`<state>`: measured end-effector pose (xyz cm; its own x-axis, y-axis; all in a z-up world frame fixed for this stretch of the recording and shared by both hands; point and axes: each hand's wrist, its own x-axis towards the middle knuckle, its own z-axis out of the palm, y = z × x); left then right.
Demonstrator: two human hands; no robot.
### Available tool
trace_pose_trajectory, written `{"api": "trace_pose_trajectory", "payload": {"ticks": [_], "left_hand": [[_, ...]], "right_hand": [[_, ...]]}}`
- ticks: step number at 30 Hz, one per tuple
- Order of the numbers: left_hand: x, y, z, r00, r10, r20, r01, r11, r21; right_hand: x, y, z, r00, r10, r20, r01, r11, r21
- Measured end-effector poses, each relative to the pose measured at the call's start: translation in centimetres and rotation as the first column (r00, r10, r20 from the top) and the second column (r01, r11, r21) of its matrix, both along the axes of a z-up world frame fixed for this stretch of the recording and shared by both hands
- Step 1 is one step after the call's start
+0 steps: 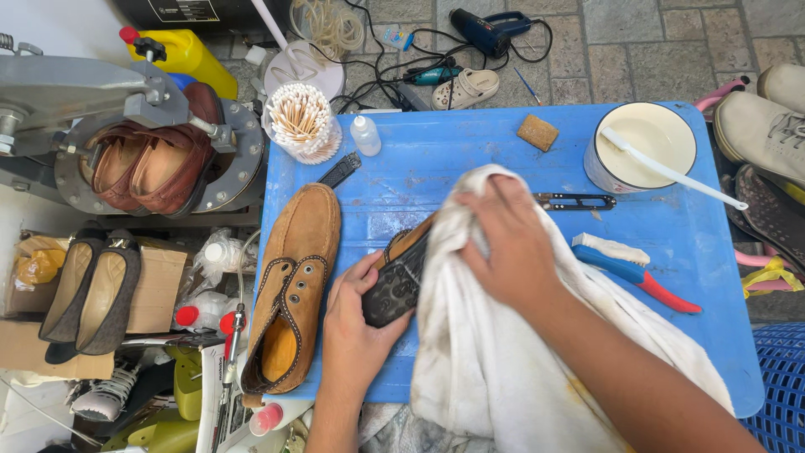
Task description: The person scrubs the sole of a brown leather shoe with a brush and cleaning solution, then wipes it with a cloth. They use a small tool to scrape debris from the sole grooves and continue scrubbing.
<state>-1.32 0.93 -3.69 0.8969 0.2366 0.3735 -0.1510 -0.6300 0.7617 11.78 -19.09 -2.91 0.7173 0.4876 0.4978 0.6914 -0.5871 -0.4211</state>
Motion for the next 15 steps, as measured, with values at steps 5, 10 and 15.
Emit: {"api": "trace_pose_trajectory", "payload": {"ticks": [5,10,15], "left_hand": [[-0.4,-0.4,-0.5,0.999,0.029,-0.018,-0.029,0.999,-0.037],[-0.2,0.1,0.0,0.999,0.032,-0.017,-0.03,0.996,0.082],[0.3,0.2,0.1,0.996,0.038,-0.084,-0.041,0.999,-0.031]], "right_hand": [[-1.1,0.1,-0.9,0.995,0.087,0.038,-0.086,0.996,-0.028],[-4.2,2.9,-0.9,0.886,0.457,-0.08,-0.459,0.888,-0.006],[-2.0,1.3,-0.6,0.968,0.252,-0.018,-0.253,0.963,-0.091]]}}
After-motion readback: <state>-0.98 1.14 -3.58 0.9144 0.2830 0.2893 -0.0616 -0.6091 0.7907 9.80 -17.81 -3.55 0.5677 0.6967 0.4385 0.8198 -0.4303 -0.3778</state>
